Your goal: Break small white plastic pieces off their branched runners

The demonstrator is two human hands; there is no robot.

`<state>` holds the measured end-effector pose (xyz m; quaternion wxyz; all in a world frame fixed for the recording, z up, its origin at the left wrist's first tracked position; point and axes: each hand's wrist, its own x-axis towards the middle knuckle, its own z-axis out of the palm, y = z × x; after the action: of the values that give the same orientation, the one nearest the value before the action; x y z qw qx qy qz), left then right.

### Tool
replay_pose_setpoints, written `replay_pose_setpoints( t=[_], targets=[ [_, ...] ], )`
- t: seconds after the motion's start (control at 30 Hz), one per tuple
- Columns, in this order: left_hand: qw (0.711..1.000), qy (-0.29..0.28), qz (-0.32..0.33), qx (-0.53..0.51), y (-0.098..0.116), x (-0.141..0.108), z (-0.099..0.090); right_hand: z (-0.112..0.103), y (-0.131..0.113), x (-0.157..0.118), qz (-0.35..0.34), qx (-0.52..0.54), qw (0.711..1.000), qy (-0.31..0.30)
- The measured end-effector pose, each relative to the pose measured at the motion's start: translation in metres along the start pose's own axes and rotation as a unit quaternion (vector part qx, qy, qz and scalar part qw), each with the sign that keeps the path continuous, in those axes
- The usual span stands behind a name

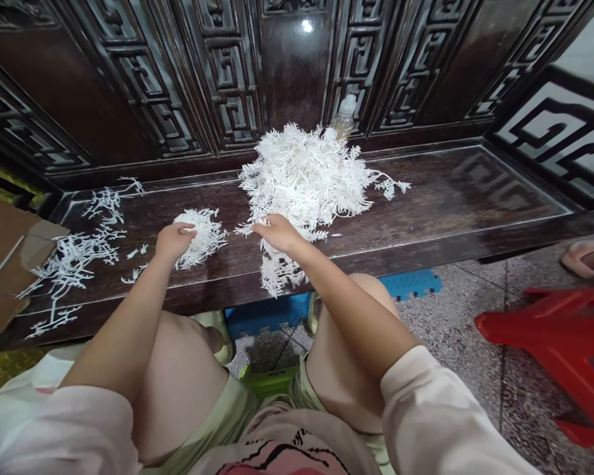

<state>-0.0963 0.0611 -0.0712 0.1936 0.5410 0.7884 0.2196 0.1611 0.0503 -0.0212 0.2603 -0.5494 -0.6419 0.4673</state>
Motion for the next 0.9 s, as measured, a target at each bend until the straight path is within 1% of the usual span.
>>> replay_pose_setpoints(
  t=[0.03,0.13,0.17,0.2,0.23,0.27,0.33,0.37,0.4,0.43,0.5,0.57,0.63,0.73,0.8,0.9],
  targets=[
    [1.000,-0.007,-0.004,0.014,0.002,0.000,0.002,0.004,0.000,0.001,-0.014,-0.008,1.000,-0.005],
    [0.998,0.029,0.007,0.048,0.009,-0.004,0.003,0.012,0.002,0.003,-0.063,-0.043,0.997,-0.016],
    [0.999,0.030,0.020,0.033,0.012,-0.007,0.002,0.013,0.003,0.003,-0.070,-0.059,0.996,-0.019],
    [0.999,0.011,0.037,-0.002,0.018,-0.010,0.001,0.014,0.003,0.003,-0.073,-0.072,0.994,-0.022],
    [0.996,-0.032,0.059,-0.051,0.025,-0.015,0.000,0.014,0.003,0.004,-0.074,-0.083,0.994,-0.024],
    [0.987,-0.090,0.084,-0.105,0.033,-0.020,0.000,0.014,0.002,0.004,-0.074,-0.091,0.993,-0.026],
    [0.954,-0.193,0.140,-0.180,0.051,-0.033,0.002,0.014,0.002,0.004,-0.081,-0.102,0.991,-0.027],
    [0.941,-0.222,0.169,-0.191,0.060,-0.039,0.003,0.014,0.001,0.004,-0.085,-0.106,0.990,-0.026],
    [0.934,-0.234,0.195,-0.187,0.068,-0.044,0.004,0.013,0.001,0.004,-0.088,-0.111,0.990,-0.029],
    [0.933,-0.231,0.215,-0.175,0.074,-0.048,0.006,0.013,0.001,0.004,-0.087,-0.115,0.989,-0.034],
    [0.937,-0.213,0.234,-0.147,0.081,-0.053,0.008,0.013,0.002,0.003,-0.082,-0.119,0.988,-0.048],
    [0.941,-0.204,0.240,-0.126,0.081,-0.054,0.007,0.012,0.003,0.003,-0.079,-0.117,0.988,-0.064],
    [0.940,-0.198,0.257,-0.106,0.079,-0.053,0.005,0.011,0.003,0.003,-0.085,-0.117,0.987,-0.067],
    [0.937,-0.161,0.301,-0.079,0.078,-0.054,0.002,0.013,0.000,0.003,-0.110,-0.117,0.986,-0.048],
    [0.935,-0.139,0.321,-0.064,0.081,-0.055,0.003,0.017,-0.002,0.003,-0.124,-0.116,0.985,-0.035],
    [0.932,-0.126,0.337,-0.042,0.086,-0.054,0.004,0.022,-0.005,0.001,-0.124,-0.125,0.984,-0.012]
  ],
)
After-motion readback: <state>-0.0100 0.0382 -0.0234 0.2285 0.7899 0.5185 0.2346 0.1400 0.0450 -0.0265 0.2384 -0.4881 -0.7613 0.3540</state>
